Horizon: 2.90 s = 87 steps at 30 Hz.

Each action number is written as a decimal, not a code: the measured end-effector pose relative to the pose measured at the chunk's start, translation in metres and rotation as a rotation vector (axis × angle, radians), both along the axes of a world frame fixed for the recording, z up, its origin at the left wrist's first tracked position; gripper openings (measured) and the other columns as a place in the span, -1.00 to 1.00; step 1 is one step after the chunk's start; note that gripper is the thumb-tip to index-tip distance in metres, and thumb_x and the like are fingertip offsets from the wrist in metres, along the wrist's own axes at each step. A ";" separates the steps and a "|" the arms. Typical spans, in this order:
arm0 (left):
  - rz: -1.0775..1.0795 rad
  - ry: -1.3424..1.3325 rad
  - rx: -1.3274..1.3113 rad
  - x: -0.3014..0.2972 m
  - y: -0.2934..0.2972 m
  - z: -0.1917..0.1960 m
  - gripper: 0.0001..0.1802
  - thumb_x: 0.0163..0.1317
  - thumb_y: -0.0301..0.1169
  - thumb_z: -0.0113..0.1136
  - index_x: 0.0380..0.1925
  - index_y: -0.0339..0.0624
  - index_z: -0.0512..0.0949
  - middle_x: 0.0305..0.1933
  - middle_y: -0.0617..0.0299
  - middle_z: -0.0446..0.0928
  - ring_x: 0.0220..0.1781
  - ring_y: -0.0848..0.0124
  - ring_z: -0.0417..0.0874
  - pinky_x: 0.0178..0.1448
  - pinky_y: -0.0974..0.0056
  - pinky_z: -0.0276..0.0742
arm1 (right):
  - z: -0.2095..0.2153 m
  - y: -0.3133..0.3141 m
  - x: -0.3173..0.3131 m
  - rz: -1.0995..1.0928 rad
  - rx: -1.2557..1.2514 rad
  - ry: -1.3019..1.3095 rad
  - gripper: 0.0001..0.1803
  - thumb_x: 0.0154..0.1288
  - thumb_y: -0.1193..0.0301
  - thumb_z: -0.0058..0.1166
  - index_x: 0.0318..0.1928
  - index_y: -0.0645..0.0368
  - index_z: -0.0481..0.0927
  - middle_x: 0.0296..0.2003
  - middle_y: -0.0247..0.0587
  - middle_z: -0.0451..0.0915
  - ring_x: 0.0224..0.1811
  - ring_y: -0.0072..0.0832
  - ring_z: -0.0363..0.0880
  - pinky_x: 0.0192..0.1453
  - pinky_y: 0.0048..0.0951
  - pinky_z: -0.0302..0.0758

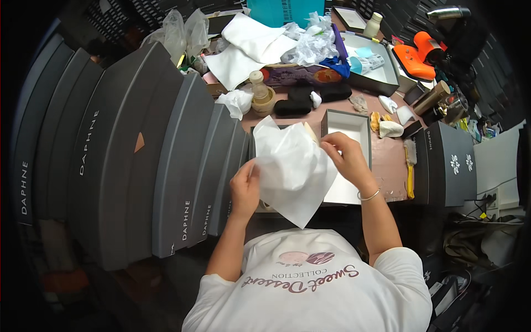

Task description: Wrapping individual shoes in tissue paper and placing them into shoe boxes for shipping.

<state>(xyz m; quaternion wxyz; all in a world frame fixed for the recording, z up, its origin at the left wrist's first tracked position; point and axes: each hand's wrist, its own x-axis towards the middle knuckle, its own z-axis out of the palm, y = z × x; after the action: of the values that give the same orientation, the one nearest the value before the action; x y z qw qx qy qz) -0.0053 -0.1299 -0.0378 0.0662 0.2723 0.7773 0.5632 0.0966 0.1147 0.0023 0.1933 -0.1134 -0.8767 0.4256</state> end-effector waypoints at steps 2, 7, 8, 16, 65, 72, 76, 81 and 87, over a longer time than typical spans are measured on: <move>-0.041 -0.174 -0.120 0.010 -0.016 0.018 -0.73 0.22 -0.54 0.00 -0.11 -0.31 0.57 -0.35 0.00 0.61 -0.33 0.33 0.62 -0.20 0.34 0.49 | -0.003 0.009 0.020 0.008 0.132 -0.084 -0.61 0.19 0.37 0.21 0.01 0.23 0.50 -0.06 -0.03 0.54 -0.04 -0.22 0.54 0.01 -0.39 0.47; -0.711 -0.544 -0.370 0.051 -0.078 0.014 -0.80 0.24 -0.45 0.05 -0.26 -0.36 0.57 -0.51 0.07 0.51 -0.46 0.46 0.48 -0.31 0.30 0.43 | -0.024 -0.014 0.048 0.153 0.505 -0.373 -0.07 -0.11 0.22 0.42 0.31 0.05 0.26 0.26 0.15 0.25 0.31 0.12 0.18 0.34 -0.04 0.18; -0.751 -0.547 -0.472 0.055 -0.088 0.011 -0.79 0.24 -0.41 0.05 -0.32 -0.37 0.54 -0.51 -0.01 0.49 -0.49 0.36 0.47 -0.32 0.25 0.41 | -0.024 -0.023 0.049 0.238 0.457 -0.400 0.03 -0.21 0.19 0.46 0.34 -0.01 0.24 0.29 0.12 0.21 0.34 0.14 0.12 0.38 0.11 0.05; -0.613 -0.440 -0.581 0.049 -0.096 0.032 -0.74 0.24 -0.33 0.07 -0.44 -0.37 0.50 -0.53 -0.11 0.45 -0.53 0.11 0.45 -0.36 0.20 0.39 | -0.063 -0.047 0.034 0.372 0.646 -0.283 -0.60 -0.09 0.57 0.12 -0.12 0.06 0.60 0.02 -0.20 0.52 0.23 -0.27 0.35 0.44 0.15 -0.07; 0.345 0.973 0.370 -0.024 0.040 0.154 -0.82 0.14 -0.53 0.20 -0.23 -0.28 0.60 -0.40 0.17 0.55 -0.44 0.38 0.56 -0.36 0.31 0.43 | -0.101 -0.138 -0.010 0.248 0.246 -0.453 -0.44 0.20 -0.03 0.08 -0.31 0.35 0.57 -0.13 0.29 0.51 -0.30 0.03 0.60 -0.20 -0.15 0.56; 0.105 0.734 -0.048 -0.087 0.099 0.074 -0.79 0.09 -0.47 0.23 -0.23 -0.16 0.65 -0.44 0.12 0.51 -0.41 0.16 0.55 -0.28 0.18 0.46 | -0.050 -0.063 0.080 0.503 -0.868 -0.287 -0.78 0.22 0.38 0.09 -0.48 0.24 0.43 0.14 -0.11 0.45 0.01 -0.48 0.40 0.12 -0.43 0.34; 0.025 0.052 0.001 -0.079 0.118 0.021 -0.83 0.18 -0.42 0.24 -0.26 -0.26 0.64 -0.43 0.27 0.58 -0.43 0.52 0.53 -0.30 0.34 0.45 | -0.034 -0.038 0.168 0.378 -1.349 0.001 -0.45 -0.04 0.19 0.39 -0.16 0.33 0.50 0.05 0.10 0.49 0.03 -0.20 0.52 0.13 -0.24 0.44; -0.039 -0.165 0.368 -0.046 0.122 0.013 -0.80 0.19 -0.44 0.27 -0.24 -0.33 0.61 -0.36 0.36 0.56 -0.35 0.60 0.49 -0.23 0.48 0.44 | -0.006 -0.042 0.154 0.203 -1.452 0.150 -0.19 0.09 -0.03 0.18 0.06 0.52 0.41 -0.21 0.23 0.57 -0.19 -0.06 0.63 -0.25 -0.18 0.63; 0.247 0.115 0.383 -0.055 0.063 0.046 -0.82 0.20 -0.45 0.25 -0.24 -0.33 0.57 -0.34 0.33 0.55 -0.30 0.59 0.50 -0.17 0.45 0.46 | 0.011 -0.041 0.126 0.388 -1.314 0.043 -0.18 0.16 0.04 0.10 0.15 0.61 0.31 -0.12 0.21 0.56 -0.10 -0.17 0.62 -0.01 -0.28 0.57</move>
<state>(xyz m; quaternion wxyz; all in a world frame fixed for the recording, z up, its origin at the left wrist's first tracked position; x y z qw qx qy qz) -0.0605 -0.0664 0.0086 -0.1005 0.2142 0.6863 0.6878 0.2225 0.0740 0.0134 0.0222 -0.0397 -0.4370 0.8983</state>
